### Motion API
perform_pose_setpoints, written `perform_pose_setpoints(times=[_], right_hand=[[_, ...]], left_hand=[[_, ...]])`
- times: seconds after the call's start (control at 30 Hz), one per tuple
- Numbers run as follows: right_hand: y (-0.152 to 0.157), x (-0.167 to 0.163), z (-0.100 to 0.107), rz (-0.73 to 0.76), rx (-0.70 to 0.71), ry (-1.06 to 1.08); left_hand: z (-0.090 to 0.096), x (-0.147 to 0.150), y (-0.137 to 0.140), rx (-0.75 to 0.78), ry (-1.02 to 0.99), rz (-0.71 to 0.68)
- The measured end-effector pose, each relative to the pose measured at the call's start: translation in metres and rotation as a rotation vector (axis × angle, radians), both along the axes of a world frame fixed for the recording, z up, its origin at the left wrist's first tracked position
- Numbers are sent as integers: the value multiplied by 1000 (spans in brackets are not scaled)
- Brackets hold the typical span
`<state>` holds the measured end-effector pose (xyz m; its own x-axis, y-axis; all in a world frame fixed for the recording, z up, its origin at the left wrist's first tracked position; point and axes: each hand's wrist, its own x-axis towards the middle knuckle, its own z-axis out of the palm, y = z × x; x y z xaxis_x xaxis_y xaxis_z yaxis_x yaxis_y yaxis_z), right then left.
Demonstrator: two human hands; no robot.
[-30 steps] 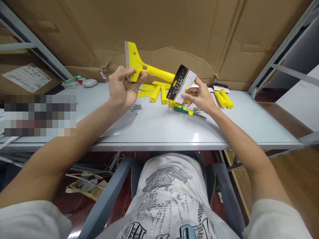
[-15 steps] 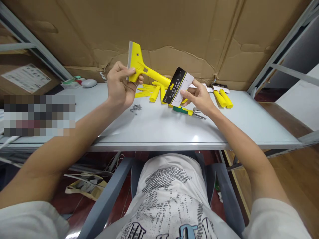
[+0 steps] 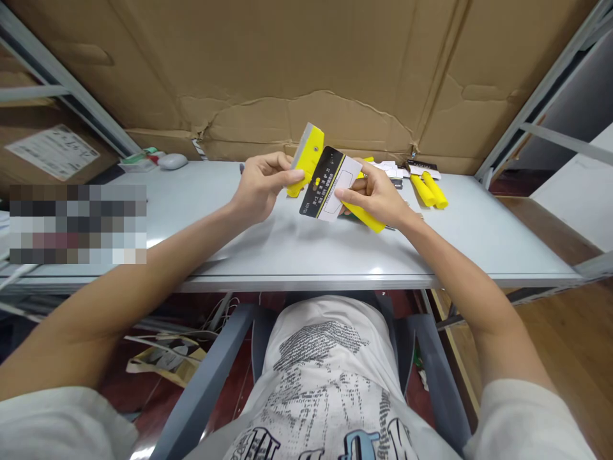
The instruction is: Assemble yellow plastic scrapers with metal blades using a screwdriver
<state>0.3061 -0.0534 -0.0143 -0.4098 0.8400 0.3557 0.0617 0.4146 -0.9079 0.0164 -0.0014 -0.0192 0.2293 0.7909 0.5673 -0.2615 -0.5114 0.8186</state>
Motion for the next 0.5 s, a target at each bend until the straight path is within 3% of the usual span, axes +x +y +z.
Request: perform_pose_setpoints(times=[0.13,0.3,0.5], right_hand=[[-5,-4,2,33,-36,-11],[-10,-7,5,17,-75,-19],[-11,-8,5,-15,-64,-21]], left_hand=[[-4,3,-9,39,149,-77],[-8,4,-20,142,291,-39],[-8,9,-26,-21,159,-36]])
